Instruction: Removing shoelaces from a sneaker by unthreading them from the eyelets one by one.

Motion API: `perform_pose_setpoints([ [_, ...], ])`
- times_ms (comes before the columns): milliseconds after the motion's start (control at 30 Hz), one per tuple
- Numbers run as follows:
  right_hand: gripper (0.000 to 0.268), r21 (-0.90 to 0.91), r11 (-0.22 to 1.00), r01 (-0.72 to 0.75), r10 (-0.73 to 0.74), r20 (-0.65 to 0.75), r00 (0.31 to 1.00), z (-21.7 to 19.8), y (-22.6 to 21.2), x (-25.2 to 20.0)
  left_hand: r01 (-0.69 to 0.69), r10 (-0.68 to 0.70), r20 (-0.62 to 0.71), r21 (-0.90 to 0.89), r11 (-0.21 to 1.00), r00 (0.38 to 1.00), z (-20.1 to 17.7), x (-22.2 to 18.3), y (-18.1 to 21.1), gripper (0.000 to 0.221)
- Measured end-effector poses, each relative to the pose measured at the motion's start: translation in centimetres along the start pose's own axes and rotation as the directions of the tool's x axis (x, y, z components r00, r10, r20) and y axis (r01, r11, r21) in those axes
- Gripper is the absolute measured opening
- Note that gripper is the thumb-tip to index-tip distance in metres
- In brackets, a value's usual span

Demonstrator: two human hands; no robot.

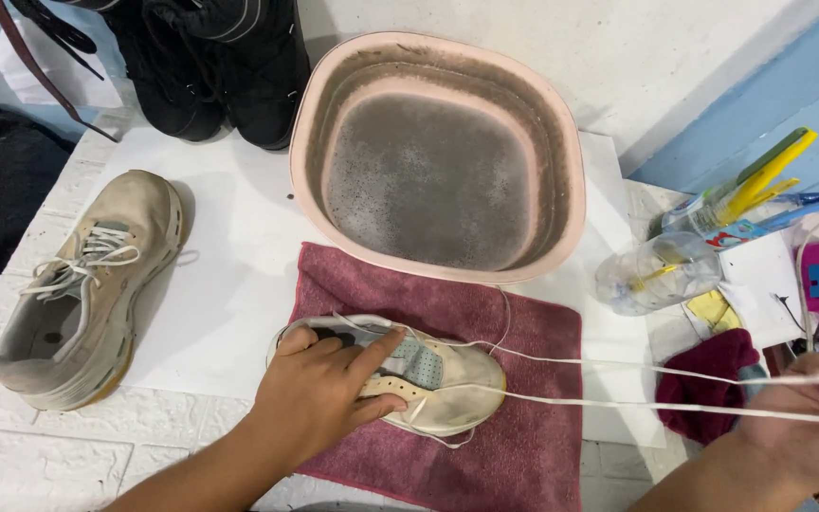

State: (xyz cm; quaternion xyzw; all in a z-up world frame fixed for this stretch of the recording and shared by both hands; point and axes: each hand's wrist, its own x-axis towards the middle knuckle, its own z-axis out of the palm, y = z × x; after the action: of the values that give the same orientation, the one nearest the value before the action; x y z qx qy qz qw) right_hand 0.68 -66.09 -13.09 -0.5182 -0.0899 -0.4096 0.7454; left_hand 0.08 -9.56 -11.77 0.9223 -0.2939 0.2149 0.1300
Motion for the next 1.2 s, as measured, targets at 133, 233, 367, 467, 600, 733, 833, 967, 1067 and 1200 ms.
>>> perform_pose_setpoints([
  [133, 0.018, -0.226, 0.963, 0.146, -0.048, 0.389, 0.920, 10.2, -0.2, -1.5, 0.005, -0.005, -0.011, 0.001, 1.000, 1.000, -0.1, 0.0, 0.1, 0.068],
  [233, 0.018, -0.666, 0.590, 0.456, 0.201, 0.669, 0.716, 17.8, -1.7, -4.0, -0.007, 0.008, 0.005, -0.015, 1.000, 1.000, -0.3, 0.2, 0.0, 0.067],
  [367, 0.047, -0.730, 0.449, 0.516, 0.282, 0.663, 0.693, 23.8, -0.9, -7.6, -0.011, 0.010, -0.010, -0.015, 1.000, 1.000, -0.1, 0.0, 0.0, 0.069],
  [467, 0.057, -0.506, 0.616, 0.604, 0.293, 0.859, 0.420, 25.9, 0.0, -9.7, -0.014, 0.014, -0.016, -0.003, 1.000, 1.000, -0.1, 0.1, 0.0, 0.067],
  [600, 0.061, -0.447, 0.577, 0.684, 0.353, 0.891, 0.285, 27.5, 0.9, -11.8, -0.006, 0.006, -0.024, 0.006, 1.000, 1.000, 0.0, 0.0, 0.0, 0.071],
  [733, 0.020, -0.434, 0.558, 0.707, 0.287, 0.901, 0.327, 27.6, 1.9, -11.8, -0.005, 0.005, -0.021, 0.008, 1.000, 1.000, 0.3, -0.1, 0.0, 0.071],
  [833, 0.010, -0.424, 0.531, 0.734, 0.248, 0.906, 0.343, 27.2, 2.2, -12.0, -0.010, 0.010, 0.005, 0.004, 1.000, 1.000, 0.2, 0.0, 0.0, 0.070],
  [967, 0.006, -0.480, 0.515, 0.710, 0.300, 0.877, 0.376, 25.3, 3.3, -11.9, -0.002, 0.001, 0.024, 0.010, 1.000, 1.000, 0.2, -0.2, 0.0, 0.072],
  [1067, 0.009, -0.501, 0.410, 0.762, 0.168, 0.863, 0.477, 23.7, 3.3, -10.0, 0.011, -0.011, 0.045, 0.003, 1.000, 0.999, 0.2, -0.1, 0.0, 0.073],
  [1200, 0.006, -0.714, 0.308, 0.628, 0.010, 0.663, 0.749, 19.6, 1.3, -6.4, 0.012, -0.011, 0.027, -0.008, 1.000, 1.000, 0.2, -0.1, -0.1, 0.073],
])
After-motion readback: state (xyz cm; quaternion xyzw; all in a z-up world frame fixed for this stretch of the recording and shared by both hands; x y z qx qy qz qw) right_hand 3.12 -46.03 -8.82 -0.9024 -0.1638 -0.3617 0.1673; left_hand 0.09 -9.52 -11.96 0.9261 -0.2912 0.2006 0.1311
